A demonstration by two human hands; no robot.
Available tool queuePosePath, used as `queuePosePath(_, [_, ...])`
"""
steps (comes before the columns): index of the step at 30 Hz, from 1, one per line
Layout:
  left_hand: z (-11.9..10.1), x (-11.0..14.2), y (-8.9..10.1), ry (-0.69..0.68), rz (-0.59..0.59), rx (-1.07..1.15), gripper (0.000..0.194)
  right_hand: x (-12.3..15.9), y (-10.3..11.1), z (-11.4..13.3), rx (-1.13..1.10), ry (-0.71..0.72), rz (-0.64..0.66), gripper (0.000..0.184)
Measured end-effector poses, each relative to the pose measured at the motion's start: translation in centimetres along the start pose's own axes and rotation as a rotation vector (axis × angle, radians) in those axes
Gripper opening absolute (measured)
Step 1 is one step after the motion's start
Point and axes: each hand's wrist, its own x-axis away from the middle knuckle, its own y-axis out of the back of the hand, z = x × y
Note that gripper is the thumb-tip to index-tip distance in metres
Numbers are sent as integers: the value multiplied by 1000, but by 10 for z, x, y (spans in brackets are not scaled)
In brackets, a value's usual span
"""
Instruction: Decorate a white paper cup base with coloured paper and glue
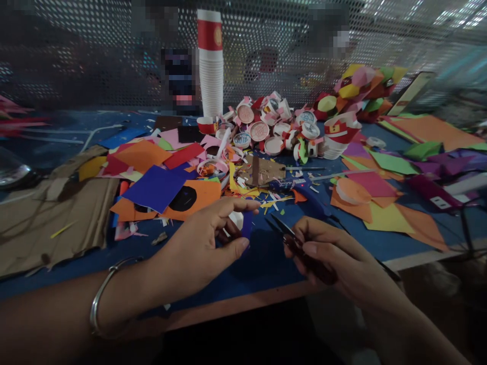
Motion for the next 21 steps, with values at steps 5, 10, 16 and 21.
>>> queuePosePath(5, [1,0,1,-23,20,19,51,-4,-6,1,99,116,5,24])
queuePosePath(10, [1,1,1,-20,14,-15,51,-7,-5,8,363,124,23,32])
queuePosePath(16, [1,3,1,-41,63,-66,55,-8,-7,13,428,128,52,35])
queuePosePath(21, [-2,3,-2,-60,86,-73,54,-7,-7,12,438,158,55,31])
